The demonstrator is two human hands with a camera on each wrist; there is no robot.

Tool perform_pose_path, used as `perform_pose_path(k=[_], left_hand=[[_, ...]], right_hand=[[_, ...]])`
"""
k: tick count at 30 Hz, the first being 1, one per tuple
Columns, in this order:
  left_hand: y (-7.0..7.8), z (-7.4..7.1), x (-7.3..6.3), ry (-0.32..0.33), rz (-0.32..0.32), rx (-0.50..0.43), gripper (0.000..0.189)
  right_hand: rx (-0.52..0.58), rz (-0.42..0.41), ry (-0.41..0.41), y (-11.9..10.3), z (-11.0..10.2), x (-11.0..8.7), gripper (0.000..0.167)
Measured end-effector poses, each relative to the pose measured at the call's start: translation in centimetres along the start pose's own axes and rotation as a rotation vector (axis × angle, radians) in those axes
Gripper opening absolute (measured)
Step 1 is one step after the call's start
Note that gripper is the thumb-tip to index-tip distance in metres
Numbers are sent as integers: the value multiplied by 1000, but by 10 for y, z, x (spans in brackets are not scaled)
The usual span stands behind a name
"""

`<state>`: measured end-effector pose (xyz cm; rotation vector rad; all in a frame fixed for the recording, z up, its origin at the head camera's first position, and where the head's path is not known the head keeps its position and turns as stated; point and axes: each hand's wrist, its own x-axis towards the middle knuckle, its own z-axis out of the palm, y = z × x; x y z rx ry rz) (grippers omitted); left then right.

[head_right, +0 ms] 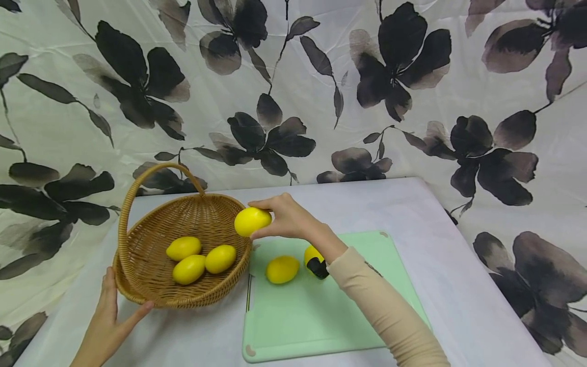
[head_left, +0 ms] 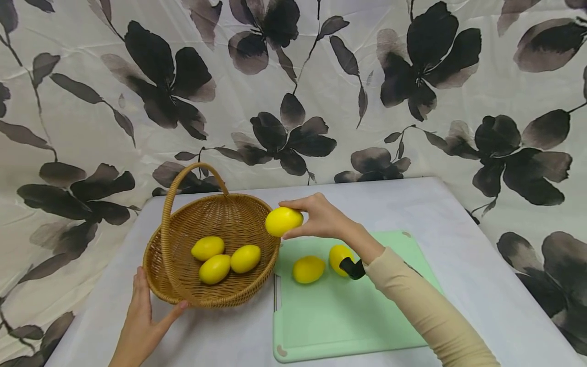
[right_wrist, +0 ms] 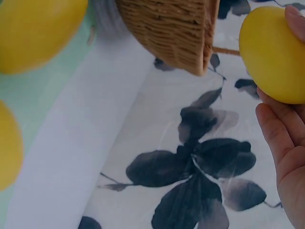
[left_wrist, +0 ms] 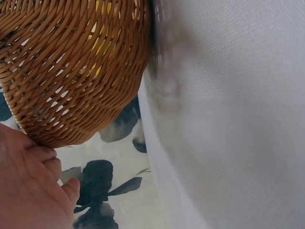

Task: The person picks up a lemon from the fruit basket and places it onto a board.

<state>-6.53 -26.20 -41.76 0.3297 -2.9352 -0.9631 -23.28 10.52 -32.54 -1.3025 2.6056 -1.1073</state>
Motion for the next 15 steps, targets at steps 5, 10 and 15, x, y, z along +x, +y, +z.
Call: perform_pose_path(k=[5,10,15], left_hand=[[1,3,-3,23,26,-1,116],[1,5,-5,39,39,4,115],[1,6,-6,22,7,14,115]], right_hand=[[31,44,35,9,-7,-15,66],[24,95,50,18,-11,-29,67],[11,132,58,24,-13,-42,66]])
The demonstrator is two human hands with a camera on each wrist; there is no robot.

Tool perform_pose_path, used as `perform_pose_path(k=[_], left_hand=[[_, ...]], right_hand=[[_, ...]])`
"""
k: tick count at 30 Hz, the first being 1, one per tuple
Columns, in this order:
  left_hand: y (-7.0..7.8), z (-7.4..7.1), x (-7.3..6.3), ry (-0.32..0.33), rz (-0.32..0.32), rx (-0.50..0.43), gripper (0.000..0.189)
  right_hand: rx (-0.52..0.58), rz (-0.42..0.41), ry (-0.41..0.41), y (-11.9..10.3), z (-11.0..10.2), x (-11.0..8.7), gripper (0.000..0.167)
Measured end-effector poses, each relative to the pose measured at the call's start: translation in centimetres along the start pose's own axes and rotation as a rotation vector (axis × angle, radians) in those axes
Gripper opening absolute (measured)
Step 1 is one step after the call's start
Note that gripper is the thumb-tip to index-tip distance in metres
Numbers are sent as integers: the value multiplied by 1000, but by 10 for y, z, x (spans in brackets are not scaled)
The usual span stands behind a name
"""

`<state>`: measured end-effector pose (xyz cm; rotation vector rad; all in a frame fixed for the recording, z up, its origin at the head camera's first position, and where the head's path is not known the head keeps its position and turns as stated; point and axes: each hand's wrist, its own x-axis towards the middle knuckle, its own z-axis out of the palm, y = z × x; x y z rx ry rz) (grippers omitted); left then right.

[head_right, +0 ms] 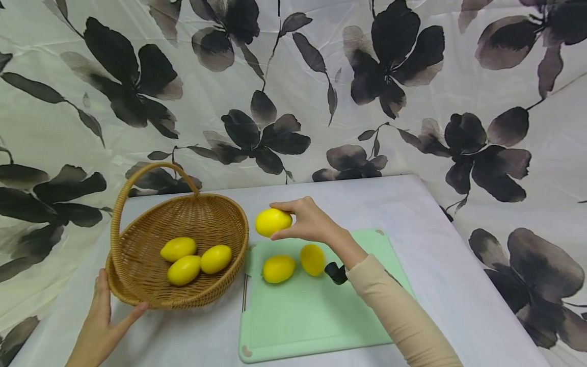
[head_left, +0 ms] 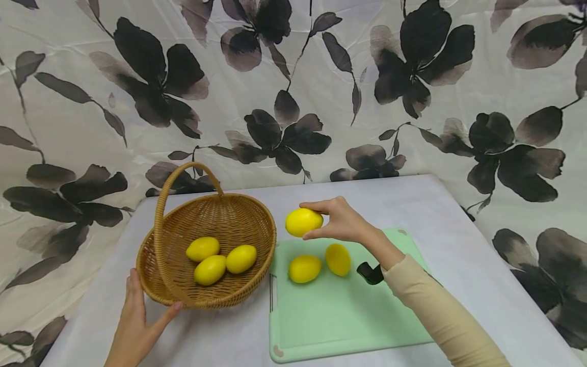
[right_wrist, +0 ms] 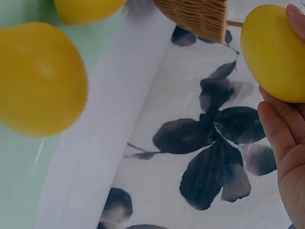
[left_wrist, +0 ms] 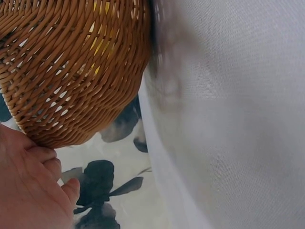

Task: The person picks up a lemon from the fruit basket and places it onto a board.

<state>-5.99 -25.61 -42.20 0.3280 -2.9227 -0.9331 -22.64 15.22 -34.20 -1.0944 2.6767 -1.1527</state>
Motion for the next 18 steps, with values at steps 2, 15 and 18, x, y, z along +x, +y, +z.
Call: perform_pose_path(k=[2,15,18], left_hand=[[0,0,0,-7,-9,0,115],[4,-1,3,-50,-62,13,117],[5,-2,4,-69,-86,20,118]], right_hand=[[1,16,1,3,-1,-4,67],[-1,109,92,42,-15,-51,65],[-9,130,113,53,-17,-60,65]])
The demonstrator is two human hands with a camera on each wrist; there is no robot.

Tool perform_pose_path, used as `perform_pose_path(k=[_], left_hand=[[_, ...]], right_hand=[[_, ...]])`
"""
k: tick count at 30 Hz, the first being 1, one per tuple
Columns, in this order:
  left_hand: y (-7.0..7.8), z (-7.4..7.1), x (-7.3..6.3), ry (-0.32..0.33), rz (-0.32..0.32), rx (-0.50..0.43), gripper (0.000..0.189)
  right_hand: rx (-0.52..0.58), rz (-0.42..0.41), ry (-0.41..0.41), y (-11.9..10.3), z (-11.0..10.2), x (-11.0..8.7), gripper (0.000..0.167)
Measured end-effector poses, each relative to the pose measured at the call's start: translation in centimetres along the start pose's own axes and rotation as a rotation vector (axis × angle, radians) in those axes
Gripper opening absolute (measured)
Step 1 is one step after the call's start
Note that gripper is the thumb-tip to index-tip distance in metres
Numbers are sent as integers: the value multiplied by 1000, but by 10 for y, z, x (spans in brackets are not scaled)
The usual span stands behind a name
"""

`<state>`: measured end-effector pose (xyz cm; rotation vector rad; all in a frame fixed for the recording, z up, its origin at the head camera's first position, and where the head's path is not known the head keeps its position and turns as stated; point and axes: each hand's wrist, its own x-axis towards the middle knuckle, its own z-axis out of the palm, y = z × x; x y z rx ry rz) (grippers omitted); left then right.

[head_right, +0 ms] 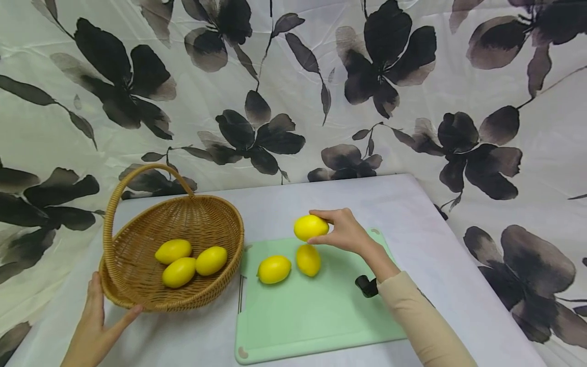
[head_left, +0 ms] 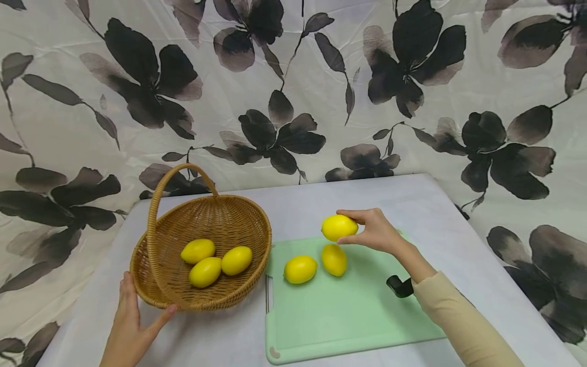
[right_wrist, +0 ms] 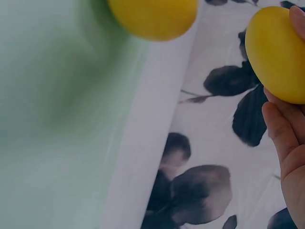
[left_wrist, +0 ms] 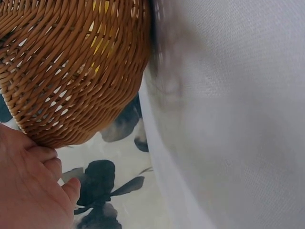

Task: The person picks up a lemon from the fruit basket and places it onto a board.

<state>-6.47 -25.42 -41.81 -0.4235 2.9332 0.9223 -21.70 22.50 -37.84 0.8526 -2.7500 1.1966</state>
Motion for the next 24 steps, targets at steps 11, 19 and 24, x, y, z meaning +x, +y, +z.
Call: perform_pose_path(k=[11,19,24], left_hand=[[-1,-2,1,-43,-27,16,117],[-1,-3,2,-49,-16,22,117],[-2,-3,2,-29,7,14,116]], right_hand=[[-13,120,0,33,6,-27,67],[-22,188,13,56,13,-48,67],[-22,207,22,67,20,-58,66]])
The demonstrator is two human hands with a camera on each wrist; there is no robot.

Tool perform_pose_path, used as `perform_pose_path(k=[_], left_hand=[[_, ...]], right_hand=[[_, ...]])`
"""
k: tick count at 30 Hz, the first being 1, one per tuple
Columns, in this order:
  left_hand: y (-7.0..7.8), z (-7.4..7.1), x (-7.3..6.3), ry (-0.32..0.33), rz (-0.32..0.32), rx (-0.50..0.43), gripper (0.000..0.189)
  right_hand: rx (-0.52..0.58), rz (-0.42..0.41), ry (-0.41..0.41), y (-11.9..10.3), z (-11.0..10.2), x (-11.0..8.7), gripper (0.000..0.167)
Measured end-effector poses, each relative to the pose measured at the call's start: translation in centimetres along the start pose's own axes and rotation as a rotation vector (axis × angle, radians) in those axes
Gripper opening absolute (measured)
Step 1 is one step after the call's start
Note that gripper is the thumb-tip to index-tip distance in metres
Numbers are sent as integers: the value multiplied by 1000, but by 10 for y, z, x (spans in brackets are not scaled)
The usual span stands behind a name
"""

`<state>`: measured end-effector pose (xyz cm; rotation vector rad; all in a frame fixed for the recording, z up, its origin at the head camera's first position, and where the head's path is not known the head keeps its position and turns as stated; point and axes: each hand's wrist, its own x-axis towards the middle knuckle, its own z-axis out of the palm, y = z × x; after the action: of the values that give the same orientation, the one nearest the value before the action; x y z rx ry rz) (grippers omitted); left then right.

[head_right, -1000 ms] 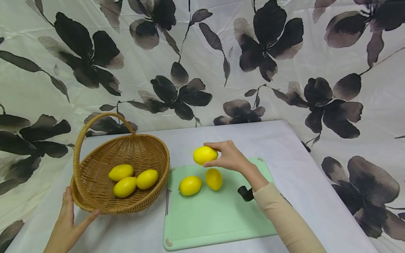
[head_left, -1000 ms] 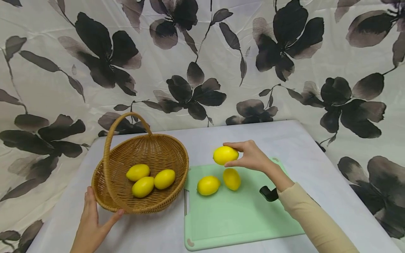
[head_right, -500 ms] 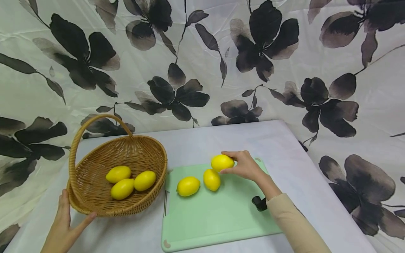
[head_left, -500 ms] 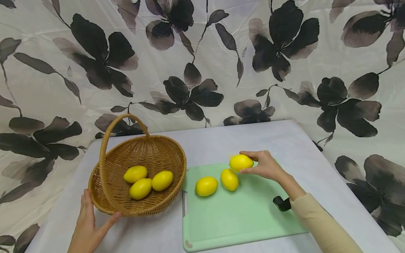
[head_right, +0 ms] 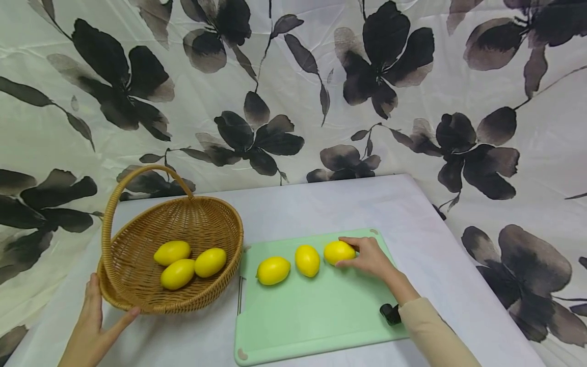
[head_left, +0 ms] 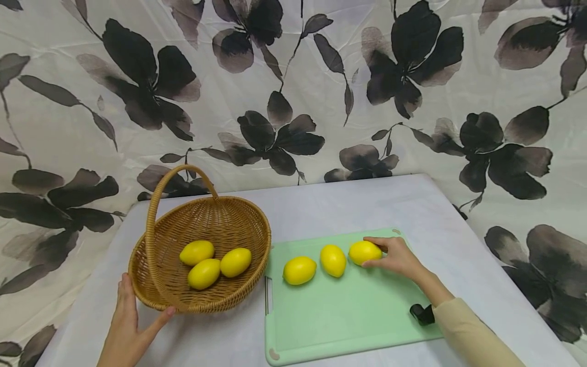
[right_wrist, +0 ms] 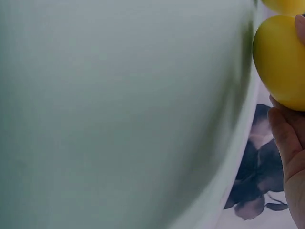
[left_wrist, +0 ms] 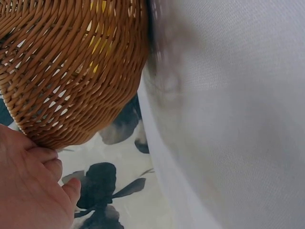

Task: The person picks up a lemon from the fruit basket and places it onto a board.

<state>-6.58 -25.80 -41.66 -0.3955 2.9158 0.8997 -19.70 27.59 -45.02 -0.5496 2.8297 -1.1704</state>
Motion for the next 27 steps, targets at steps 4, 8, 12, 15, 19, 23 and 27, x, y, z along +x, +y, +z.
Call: perform_pose_path(k=[4,8,12,15,19,23,27], left_hand=[[0,1,-1,11,15,-3,116],[-2,1,-2,21,28,-7,116],[-3,2,-2,28,30,-1,116],[-3,2,-1,41,48,-2,116],[-3,2,0,60,70,-7,116],[-3,2,0,74,91,-5,114],[-4,1,-2,81,114,-6,113]], right_hand=[[43,8,10,6,4,-4,66],[56,20,13,8,5,-5,66],[40,20,-3,8,4,-5,70],[19,12,-15,8,3,-5,75],[-2,4,-18,8,3,-3,77],[-38,-11,-14,8,2,-1,77],[-59,-23,-12,8,2,-1,77]])
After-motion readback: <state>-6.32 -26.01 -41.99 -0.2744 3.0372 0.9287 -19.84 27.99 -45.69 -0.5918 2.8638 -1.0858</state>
